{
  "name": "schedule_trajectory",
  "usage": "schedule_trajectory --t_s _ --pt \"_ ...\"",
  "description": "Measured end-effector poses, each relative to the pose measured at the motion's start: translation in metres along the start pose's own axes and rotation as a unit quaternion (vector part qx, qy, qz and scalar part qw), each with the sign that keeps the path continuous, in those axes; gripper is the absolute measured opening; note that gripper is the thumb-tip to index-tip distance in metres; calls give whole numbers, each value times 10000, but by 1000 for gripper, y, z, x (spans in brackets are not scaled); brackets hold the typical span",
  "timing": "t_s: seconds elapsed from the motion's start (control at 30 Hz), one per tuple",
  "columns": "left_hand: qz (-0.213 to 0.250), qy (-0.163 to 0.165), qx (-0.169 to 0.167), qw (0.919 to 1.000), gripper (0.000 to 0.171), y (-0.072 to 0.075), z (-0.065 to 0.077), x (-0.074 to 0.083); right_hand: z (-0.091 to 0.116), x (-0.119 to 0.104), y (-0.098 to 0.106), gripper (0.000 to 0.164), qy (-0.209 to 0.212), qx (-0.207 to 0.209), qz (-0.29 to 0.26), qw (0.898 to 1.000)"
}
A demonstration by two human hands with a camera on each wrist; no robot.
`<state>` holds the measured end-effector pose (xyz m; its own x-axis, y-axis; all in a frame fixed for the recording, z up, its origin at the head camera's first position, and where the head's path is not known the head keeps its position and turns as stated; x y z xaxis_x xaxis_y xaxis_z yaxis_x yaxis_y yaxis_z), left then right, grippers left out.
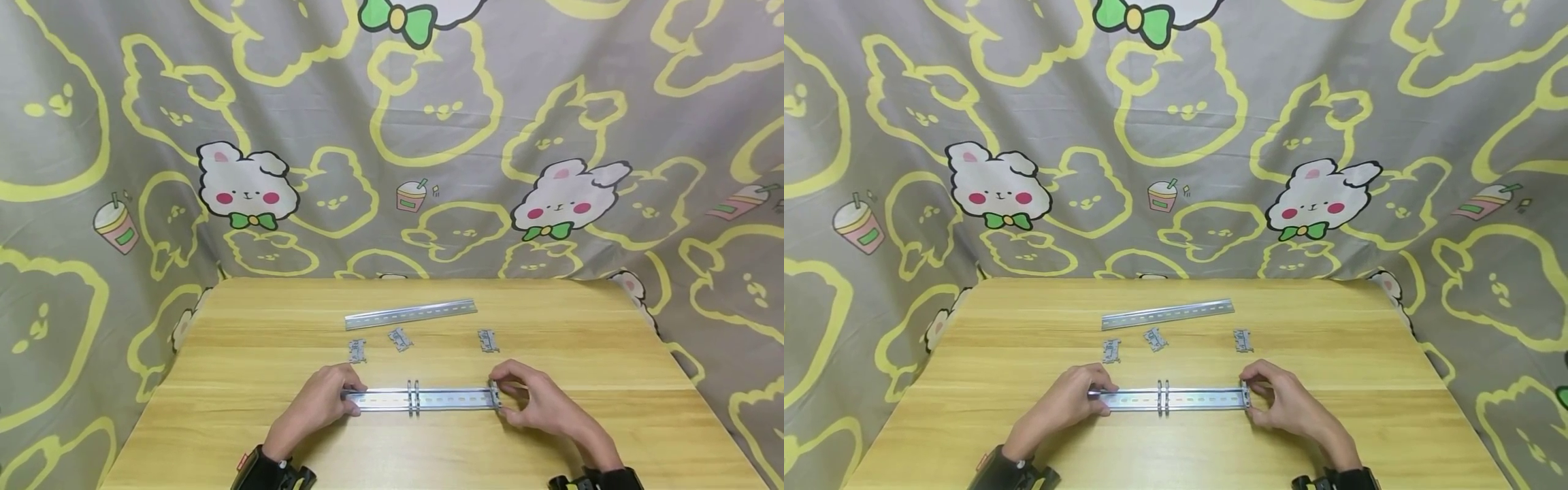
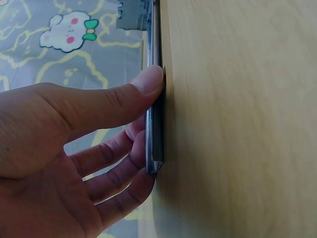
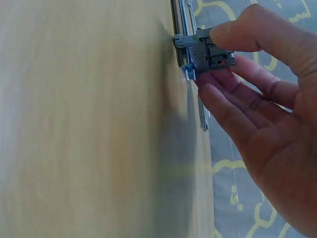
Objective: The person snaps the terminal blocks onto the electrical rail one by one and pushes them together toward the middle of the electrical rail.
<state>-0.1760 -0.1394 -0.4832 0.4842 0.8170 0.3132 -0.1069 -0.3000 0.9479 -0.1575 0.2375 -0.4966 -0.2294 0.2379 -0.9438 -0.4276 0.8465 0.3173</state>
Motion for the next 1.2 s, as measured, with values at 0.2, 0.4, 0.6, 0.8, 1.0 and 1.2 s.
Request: schedule_trajectory --t_s 0.2,0.4,0.6,0.8,1.0,1.2 --pt "25 13 6 10000 30 2 0 1 -8 -2 -11 50 96 2 54 9999" --pt "3 -15 0 10000 31 2 1 0 -12 -3 -19 51 125 54 57 9999" --pt "-6 -28 10 10000 31 1 2 0 -15 -5 -27 52 145 69 230 9996" --pt "13 -12 14 10000 30 1 2 0 -22 -8 -37 52 116 78 404 9991" --pt "-13 -41 61 10000 30 0 1 0 -28 -11 -44 53 113 46 542 9985" --pt "4 -32 45 10000 31 -1 0 -1 -32 -15 -50 53 168 4 575 9982"
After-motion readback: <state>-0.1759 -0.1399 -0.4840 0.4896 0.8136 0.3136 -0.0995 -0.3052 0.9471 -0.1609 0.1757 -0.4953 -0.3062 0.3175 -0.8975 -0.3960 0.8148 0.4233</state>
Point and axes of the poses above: each hand's wrist, its own z-axis away from the middle knuckle, its own y-axis out of the back of the hand, x = y × z, the point moved 3 cm from there along -z, towards the middle knuckle, and after that the axes turned 13 degrees about -z, right-handed, at the moved point
